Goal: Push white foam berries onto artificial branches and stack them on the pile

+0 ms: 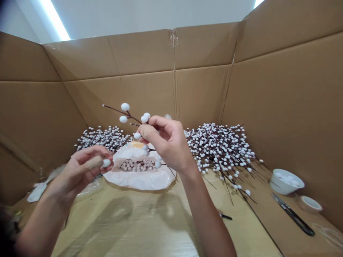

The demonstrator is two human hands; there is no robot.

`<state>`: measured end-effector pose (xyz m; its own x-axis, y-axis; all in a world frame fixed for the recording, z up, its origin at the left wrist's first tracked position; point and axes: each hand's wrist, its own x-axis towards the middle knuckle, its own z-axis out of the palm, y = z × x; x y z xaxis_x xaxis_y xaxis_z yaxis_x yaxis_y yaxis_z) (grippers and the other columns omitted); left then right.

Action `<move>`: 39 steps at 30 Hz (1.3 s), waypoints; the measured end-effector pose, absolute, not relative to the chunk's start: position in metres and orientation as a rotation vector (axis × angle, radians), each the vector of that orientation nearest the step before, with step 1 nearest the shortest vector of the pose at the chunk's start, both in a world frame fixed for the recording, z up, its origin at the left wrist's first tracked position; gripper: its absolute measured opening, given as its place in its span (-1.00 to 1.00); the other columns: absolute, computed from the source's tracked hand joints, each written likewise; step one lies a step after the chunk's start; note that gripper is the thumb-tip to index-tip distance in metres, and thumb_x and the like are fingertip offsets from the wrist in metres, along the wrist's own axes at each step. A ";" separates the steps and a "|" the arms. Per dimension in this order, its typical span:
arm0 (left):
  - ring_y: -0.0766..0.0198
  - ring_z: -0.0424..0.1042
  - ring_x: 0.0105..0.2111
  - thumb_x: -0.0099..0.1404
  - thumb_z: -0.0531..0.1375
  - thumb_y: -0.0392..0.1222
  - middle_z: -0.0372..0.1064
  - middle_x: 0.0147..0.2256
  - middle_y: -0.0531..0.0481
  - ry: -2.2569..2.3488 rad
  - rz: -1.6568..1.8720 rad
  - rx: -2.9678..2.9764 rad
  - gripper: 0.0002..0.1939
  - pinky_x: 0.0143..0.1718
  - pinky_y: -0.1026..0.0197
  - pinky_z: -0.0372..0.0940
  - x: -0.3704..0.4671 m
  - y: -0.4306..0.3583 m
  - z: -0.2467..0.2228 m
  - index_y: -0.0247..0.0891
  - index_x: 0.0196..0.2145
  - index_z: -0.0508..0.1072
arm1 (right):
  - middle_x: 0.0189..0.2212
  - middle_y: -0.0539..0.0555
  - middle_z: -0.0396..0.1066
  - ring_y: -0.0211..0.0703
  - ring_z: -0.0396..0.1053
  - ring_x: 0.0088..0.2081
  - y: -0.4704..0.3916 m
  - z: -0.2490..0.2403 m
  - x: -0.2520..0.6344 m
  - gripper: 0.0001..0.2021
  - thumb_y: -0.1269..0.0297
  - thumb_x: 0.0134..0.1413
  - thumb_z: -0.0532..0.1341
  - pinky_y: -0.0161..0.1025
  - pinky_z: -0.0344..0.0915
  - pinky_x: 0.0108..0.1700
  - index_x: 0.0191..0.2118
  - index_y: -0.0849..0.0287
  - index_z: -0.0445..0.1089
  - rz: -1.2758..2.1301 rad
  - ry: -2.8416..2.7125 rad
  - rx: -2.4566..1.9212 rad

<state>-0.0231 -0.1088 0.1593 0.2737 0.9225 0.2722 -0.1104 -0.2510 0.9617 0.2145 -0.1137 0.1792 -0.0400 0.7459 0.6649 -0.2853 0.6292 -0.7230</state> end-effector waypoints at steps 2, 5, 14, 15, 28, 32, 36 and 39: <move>0.38 0.44 -0.49 0.00 0.42 -0.17 0.49 -0.43 0.02 0.708 1.316 1.449 -0.82 -0.48 0.43 0.35 -0.013 -0.106 0.174 -0.25 -0.42 0.57 | -0.53 -0.05 0.37 -0.33 0.33 -0.49 -0.114 0.178 0.214 -0.85 0.31 0.06 0.24 -0.37 0.27 -0.45 -0.49 0.18 0.41 0.898 -1.348 -0.413; 0.40 0.43 -0.49 -0.04 0.44 -0.14 0.51 -0.44 0.00 0.615 1.385 1.405 -0.79 -0.46 0.46 0.37 0.007 -0.102 0.187 -0.29 -0.44 0.59 | -0.51 -0.05 0.36 -0.34 0.33 -0.47 -0.114 0.178 0.214 -0.85 0.32 0.07 0.23 -0.37 0.28 -0.42 -0.49 0.19 0.41 0.925 -1.300 -0.377; 0.46 0.44 -0.46 0.02 0.41 -0.18 0.54 -0.39 -0.04 0.485 1.392 1.260 -0.77 -0.39 0.54 0.36 0.039 -0.093 0.186 -0.37 -0.36 0.62 | -0.45 0.02 0.48 -0.31 0.41 -0.38 -0.110 0.179 0.213 -0.91 0.34 0.04 0.26 -0.36 0.34 -0.26 -0.43 0.17 0.50 1.154 -1.176 -0.256; 0.47 0.44 -0.46 0.05 0.40 -0.19 0.54 -0.39 -0.04 0.478 1.377 1.259 -0.78 -0.40 0.55 0.35 0.041 -0.092 0.185 -0.38 -0.34 0.62 | -0.44 0.02 0.48 -0.30 0.41 -0.38 -0.110 0.179 0.211 -0.92 0.34 0.03 0.27 -0.36 0.35 -0.25 -0.41 0.17 0.51 1.168 -1.184 -0.249; 0.41 0.50 -0.40 -0.01 0.41 -0.34 0.55 -0.39 -0.04 0.316 1.237 1.035 -0.79 -0.33 0.54 0.39 0.049 -0.084 0.175 -0.39 -0.34 0.61 | -0.35 0.01 0.44 -0.24 0.43 -0.28 -0.115 0.173 0.212 -0.90 0.35 0.13 0.22 -0.29 0.37 -0.17 -0.31 0.10 0.51 0.818 -1.337 -0.389; 0.35 0.51 -0.40 0.05 0.37 -0.33 0.55 -0.37 -0.06 0.329 1.179 1.029 -0.80 -0.32 0.41 0.45 0.049 -0.083 0.174 -0.38 -0.29 0.60 | -0.29 0.01 0.47 -0.23 0.43 -0.23 -0.115 0.174 0.213 -0.87 0.41 0.14 0.20 -0.27 0.37 -0.14 -0.30 0.08 0.51 0.769 -1.402 -0.400; 0.33 0.52 -0.41 0.08 0.36 -0.32 0.56 -0.37 -0.05 0.350 1.157 1.048 -0.81 -0.31 0.36 0.47 0.050 -0.084 0.173 -0.35 -0.28 0.60 | -0.28 0.02 0.48 -0.23 0.42 -0.25 -0.115 0.173 0.211 -0.86 0.42 0.14 0.19 -0.27 0.35 -0.17 -0.31 0.09 0.51 0.728 -1.413 -0.455; 0.35 0.52 -0.38 0.04 0.39 -0.33 0.57 -0.33 -0.05 0.349 1.201 1.047 -0.80 -0.28 0.41 0.45 0.051 -0.085 0.174 -0.36 -0.31 0.60 | -0.35 0.02 0.45 -0.22 0.41 -0.31 -0.115 0.173 0.209 -0.87 0.41 0.13 0.20 -0.27 0.34 -0.24 -0.28 0.11 0.51 0.746 -1.419 -0.487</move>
<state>0.0508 -0.0848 0.1736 0.3763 0.8808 0.2873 -0.5893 -0.0118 0.8078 0.2088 -0.1153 0.1729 -0.0113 0.7148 0.6992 -0.1713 0.6875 -0.7057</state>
